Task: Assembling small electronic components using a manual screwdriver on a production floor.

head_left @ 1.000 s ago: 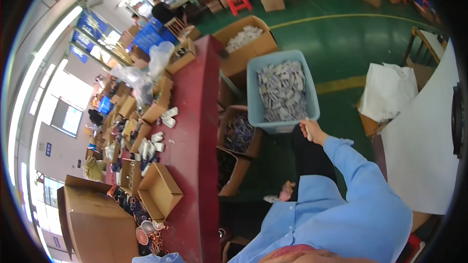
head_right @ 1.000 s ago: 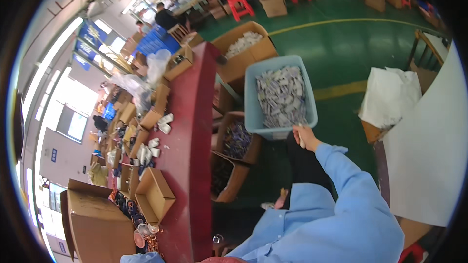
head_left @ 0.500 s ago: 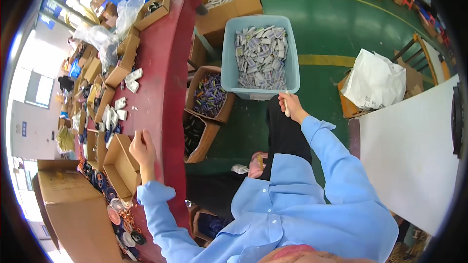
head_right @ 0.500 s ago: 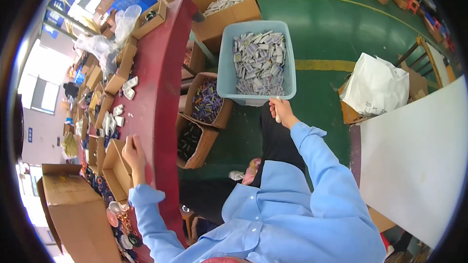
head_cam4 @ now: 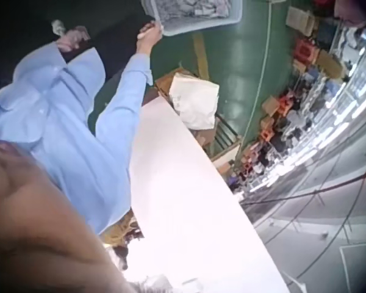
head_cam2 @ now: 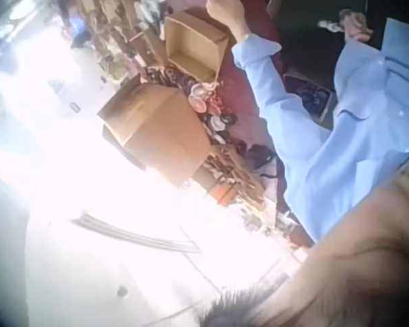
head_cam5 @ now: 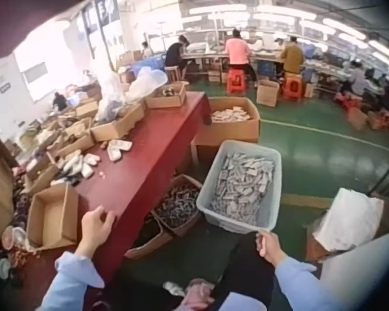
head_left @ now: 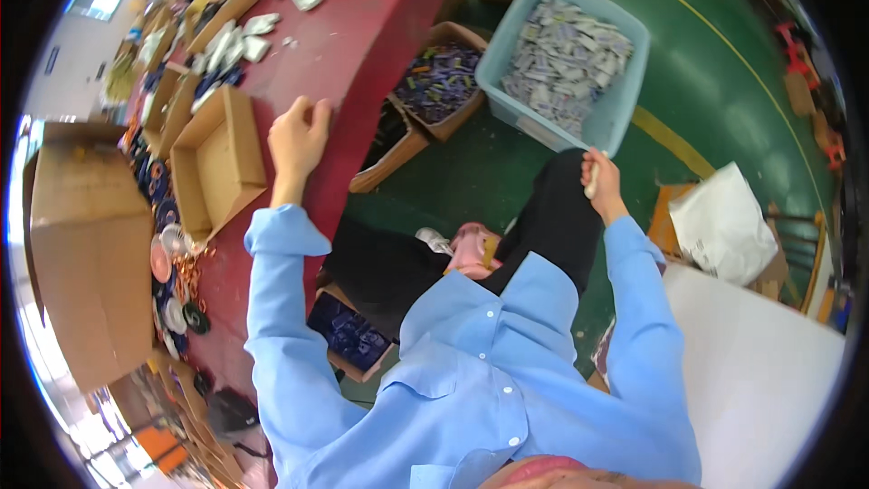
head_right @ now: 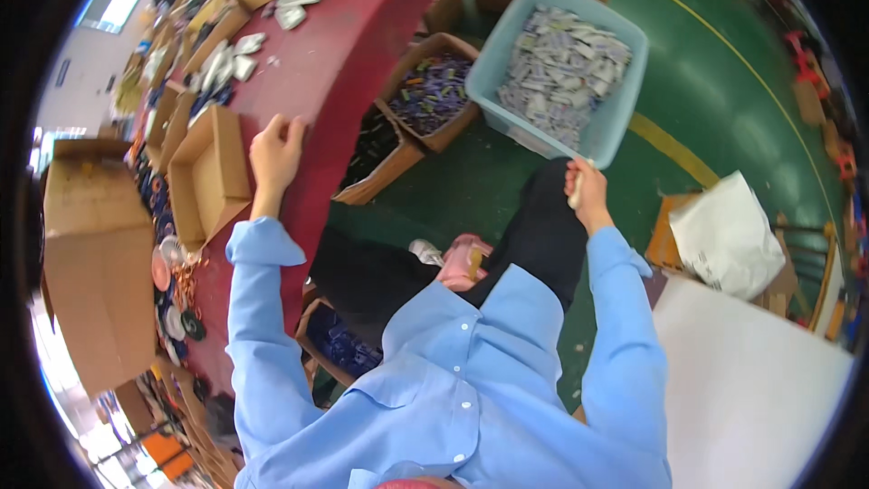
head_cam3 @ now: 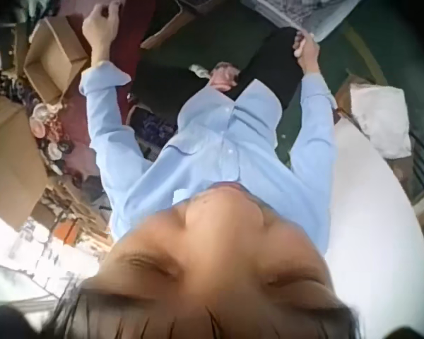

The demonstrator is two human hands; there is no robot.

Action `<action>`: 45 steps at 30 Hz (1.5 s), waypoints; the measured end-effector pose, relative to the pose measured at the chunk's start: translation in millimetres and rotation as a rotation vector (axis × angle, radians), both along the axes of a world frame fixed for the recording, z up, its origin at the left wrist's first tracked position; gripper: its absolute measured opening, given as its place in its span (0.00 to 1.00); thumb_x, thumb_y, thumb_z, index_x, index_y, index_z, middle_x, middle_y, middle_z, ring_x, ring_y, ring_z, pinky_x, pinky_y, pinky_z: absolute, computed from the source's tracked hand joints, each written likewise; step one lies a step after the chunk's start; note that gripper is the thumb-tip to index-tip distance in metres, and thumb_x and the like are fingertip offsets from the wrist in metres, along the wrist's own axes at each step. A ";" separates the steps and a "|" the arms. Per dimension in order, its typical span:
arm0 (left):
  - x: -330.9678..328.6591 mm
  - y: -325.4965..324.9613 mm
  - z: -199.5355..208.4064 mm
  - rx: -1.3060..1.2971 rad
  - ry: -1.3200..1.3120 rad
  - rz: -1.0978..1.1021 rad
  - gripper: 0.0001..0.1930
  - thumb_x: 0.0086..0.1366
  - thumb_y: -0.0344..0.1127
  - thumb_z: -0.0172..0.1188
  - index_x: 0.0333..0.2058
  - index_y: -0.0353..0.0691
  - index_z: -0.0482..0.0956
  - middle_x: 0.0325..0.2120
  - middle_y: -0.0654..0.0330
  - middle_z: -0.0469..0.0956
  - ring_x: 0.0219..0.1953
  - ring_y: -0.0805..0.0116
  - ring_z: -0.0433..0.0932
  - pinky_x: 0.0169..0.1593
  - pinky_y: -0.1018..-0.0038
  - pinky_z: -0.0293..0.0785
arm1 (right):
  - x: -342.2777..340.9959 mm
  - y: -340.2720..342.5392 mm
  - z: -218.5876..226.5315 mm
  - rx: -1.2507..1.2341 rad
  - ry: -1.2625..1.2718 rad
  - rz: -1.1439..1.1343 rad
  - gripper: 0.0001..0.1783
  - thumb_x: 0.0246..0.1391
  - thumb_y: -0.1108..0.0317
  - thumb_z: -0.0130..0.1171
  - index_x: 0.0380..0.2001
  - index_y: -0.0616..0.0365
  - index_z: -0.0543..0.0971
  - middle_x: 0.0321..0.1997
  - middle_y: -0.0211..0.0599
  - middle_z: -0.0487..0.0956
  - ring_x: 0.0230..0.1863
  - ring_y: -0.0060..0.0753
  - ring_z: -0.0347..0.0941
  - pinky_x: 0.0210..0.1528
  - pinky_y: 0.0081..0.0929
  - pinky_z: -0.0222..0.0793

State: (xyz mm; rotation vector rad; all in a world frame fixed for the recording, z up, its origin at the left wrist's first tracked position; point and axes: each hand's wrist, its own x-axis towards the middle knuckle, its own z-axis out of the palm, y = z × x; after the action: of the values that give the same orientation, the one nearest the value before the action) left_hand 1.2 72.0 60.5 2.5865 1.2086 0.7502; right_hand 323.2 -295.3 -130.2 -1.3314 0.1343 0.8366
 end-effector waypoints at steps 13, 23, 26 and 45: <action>-0.2 2.7 -3.2 -0.037 -0.040 -0.014 0.18 0.58 0.48 0.61 0.23 0.36 0.76 0.16 0.52 0.75 0.21 0.53 0.77 0.27 0.64 0.70 | 3.4 2.5 -4.0 -0.035 0.037 -0.003 0.13 0.57 0.60 0.57 0.29 0.59 0.74 0.18 0.30 0.71 0.15 0.21 0.65 0.16 0.21 0.59; 0.4 0.9 -4.4 -0.029 -0.043 -0.030 0.18 0.59 0.46 0.60 0.23 0.35 0.75 0.13 0.54 0.71 0.17 0.61 0.72 0.25 0.68 0.67 | 4.6 0.3 -1.0 -0.046 0.014 -0.017 0.13 0.57 0.61 0.56 0.27 0.61 0.74 0.18 0.33 0.71 0.13 0.24 0.64 0.15 0.23 0.61; 2.2 -0.6 -2.8 -0.031 -0.041 -0.032 0.18 0.59 0.46 0.60 0.23 0.34 0.75 0.13 0.55 0.71 0.17 0.63 0.71 0.24 0.69 0.66 | 5.1 0.8 -5.5 -0.043 -0.001 -0.015 0.14 0.56 0.60 0.56 0.27 0.61 0.74 0.18 0.33 0.71 0.13 0.25 0.65 0.15 0.23 0.61; -4.3 16.1 -25.7 0.019 -0.008 -0.176 0.17 0.65 0.44 0.56 0.26 0.34 0.75 0.18 0.53 0.76 0.20 0.64 0.74 0.28 0.67 0.70 | 0.3 -1.7 -9.4 -0.003 -0.038 -0.066 0.15 0.54 0.60 0.57 0.25 0.62 0.73 0.16 0.37 0.73 0.13 0.28 0.69 0.14 0.27 0.65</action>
State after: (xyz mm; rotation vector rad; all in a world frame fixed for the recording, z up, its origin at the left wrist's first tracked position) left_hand -3.1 88.0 34.8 2.6585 0.9597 0.7380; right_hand 323.6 -297.0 -139.6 -1.3375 0.1491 0.7550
